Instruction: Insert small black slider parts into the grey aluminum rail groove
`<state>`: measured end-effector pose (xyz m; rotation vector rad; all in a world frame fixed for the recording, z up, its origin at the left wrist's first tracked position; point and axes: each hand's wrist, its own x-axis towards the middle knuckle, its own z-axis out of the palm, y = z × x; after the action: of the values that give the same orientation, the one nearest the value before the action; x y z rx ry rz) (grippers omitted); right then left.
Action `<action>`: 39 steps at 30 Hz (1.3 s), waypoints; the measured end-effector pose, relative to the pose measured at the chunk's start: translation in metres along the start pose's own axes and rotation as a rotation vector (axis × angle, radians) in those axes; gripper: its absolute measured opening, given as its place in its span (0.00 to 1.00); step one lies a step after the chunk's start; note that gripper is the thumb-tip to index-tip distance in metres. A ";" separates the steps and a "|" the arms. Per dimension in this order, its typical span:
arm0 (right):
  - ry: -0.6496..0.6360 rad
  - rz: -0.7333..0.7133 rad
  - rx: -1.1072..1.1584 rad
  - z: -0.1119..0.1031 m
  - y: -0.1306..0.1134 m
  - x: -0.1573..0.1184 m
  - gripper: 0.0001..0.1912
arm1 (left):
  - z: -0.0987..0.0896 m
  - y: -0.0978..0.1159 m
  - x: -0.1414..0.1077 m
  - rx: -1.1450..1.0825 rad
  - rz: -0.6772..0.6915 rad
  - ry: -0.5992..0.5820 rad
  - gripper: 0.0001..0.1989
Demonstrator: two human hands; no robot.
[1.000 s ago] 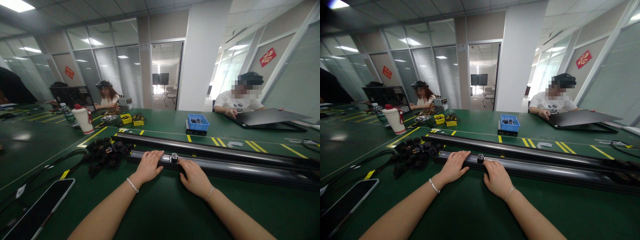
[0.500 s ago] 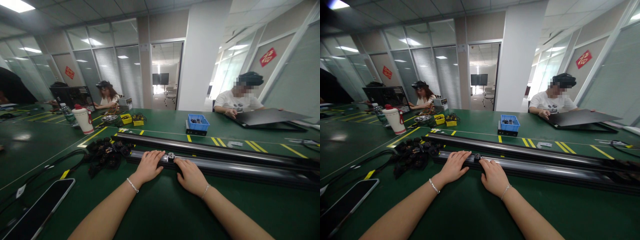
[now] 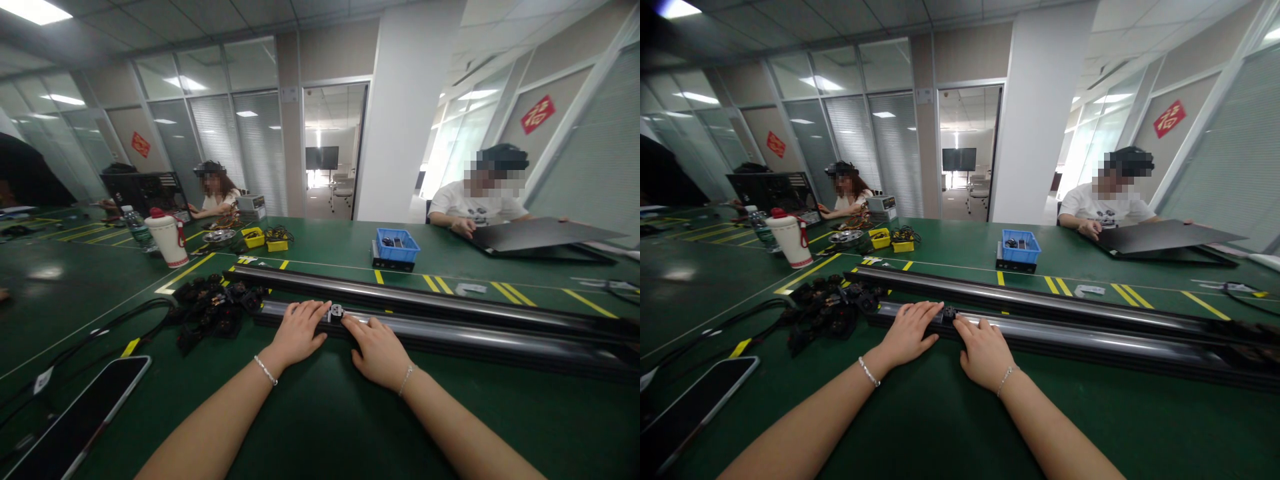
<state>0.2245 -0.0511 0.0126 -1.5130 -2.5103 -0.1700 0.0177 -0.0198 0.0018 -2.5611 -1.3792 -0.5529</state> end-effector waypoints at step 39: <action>0.037 0.081 -0.054 0.010 -0.015 0.008 0.30 | 0.007 -0.001 -0.003 -0.006 0.035 -0.017 0.34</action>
<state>0.2063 -0.0490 0.0053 -1.6139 -2.4298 -0.2531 0.0171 -0.0191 -0.0055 -2.5948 -1.3378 -0.5317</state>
